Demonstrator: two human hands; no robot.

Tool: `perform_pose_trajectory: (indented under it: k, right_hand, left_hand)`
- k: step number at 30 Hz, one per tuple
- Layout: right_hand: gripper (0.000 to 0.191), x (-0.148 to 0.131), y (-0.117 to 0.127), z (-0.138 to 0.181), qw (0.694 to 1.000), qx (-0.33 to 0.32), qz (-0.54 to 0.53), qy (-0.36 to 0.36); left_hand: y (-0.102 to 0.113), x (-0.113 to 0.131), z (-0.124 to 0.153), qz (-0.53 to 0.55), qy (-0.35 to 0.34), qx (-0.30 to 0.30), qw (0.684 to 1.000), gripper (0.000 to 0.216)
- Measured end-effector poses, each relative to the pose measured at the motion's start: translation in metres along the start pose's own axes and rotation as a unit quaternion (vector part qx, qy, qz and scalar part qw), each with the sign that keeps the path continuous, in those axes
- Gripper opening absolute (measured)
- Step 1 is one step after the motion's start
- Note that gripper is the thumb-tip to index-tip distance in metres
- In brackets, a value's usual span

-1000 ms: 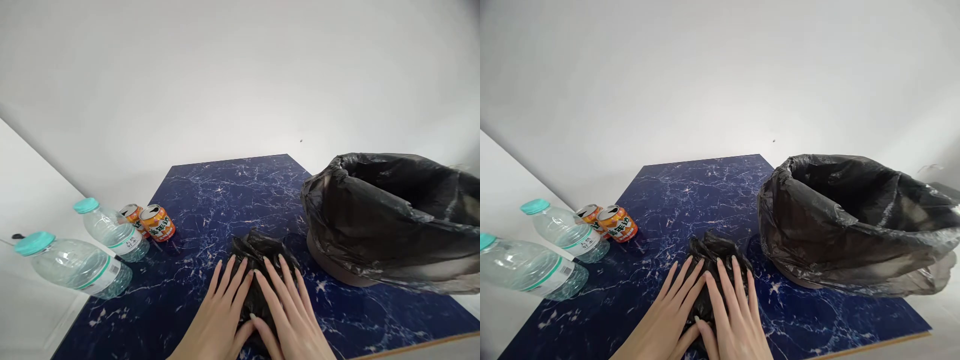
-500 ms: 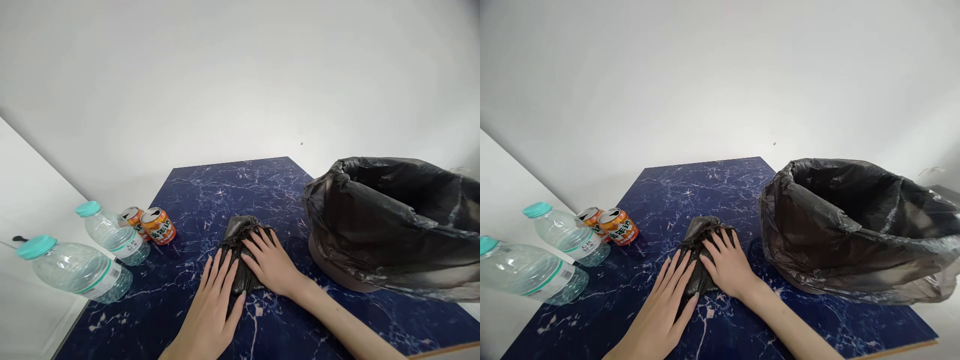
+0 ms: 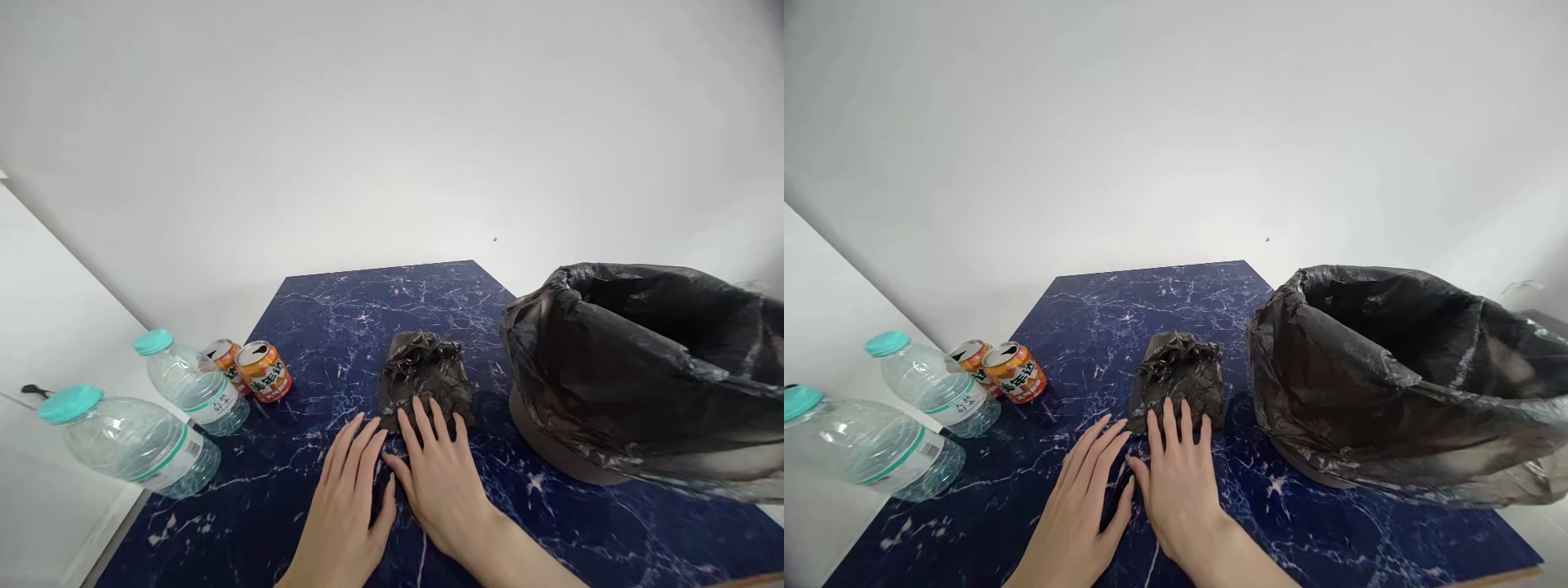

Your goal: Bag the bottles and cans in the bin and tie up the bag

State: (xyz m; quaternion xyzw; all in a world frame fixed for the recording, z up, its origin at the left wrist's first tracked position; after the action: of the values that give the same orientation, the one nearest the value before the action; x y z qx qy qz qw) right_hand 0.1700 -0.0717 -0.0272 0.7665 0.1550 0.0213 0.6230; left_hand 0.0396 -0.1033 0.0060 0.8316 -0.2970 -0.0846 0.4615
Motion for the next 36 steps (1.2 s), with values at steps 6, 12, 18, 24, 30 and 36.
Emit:
perform_pose_trajectory:
  k: [6,12,18,24,30,36]
  right_hand:
    - [0.071,0.051,-0.006,-0.061,0.994,0.064,0.025,-0.084]
    - [0.064,0.123,-0.011,-0.101,0.967,0.161,0.031,-0.195]
    - [0.064,0.162,-0.012,-0.103,0.937,0.238,0.024,-0.255]
    - [0.067,0.136,-0.014,-0.103,0.949,0.262,-0.012,-0.173]
    - [0.053,0.099,-0.018,-0.107,0.964,0.243,-0.078,-0.077]
    - [0.041,0.095,-0.017,-0.106,0.962,0.235,-0.126,-0.050]
  left_hand:
    - [0.000,-0.005,0.000,0.002,0.019,0.004,1.000,0.049]
    - [-0.002,-0.007,0.002,0.000,0.020,-0.002,1.000,0.037]
    - [-0.003,-0.007,0.001,0.013,0.027,-0.011,0.999,0.034]
    - [-0.006,-0.008,0.001,0.022,0.031,-0.024,0.999,0.037]
    - [-0.018,-0.019,-0.006,0.034,0.048,-0.054,0.997,0.042]
    - [-0.047,-0.037,-0.054,0.070,0.058,-0.043,0.995,0.039]
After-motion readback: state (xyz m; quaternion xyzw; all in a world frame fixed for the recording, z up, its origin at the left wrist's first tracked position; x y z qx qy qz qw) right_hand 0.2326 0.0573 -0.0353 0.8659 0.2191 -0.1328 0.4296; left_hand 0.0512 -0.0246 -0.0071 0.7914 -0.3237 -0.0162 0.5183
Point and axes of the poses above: each hand's wrist, its own z-axis away from the middle knuckle, its own y-axis out of the back of the hand, x = y × z, the point moved 7 cm from there along -z, towards the middle knuckle, and after that the axes turned 7 degrees about x, right-handed, at the moved point
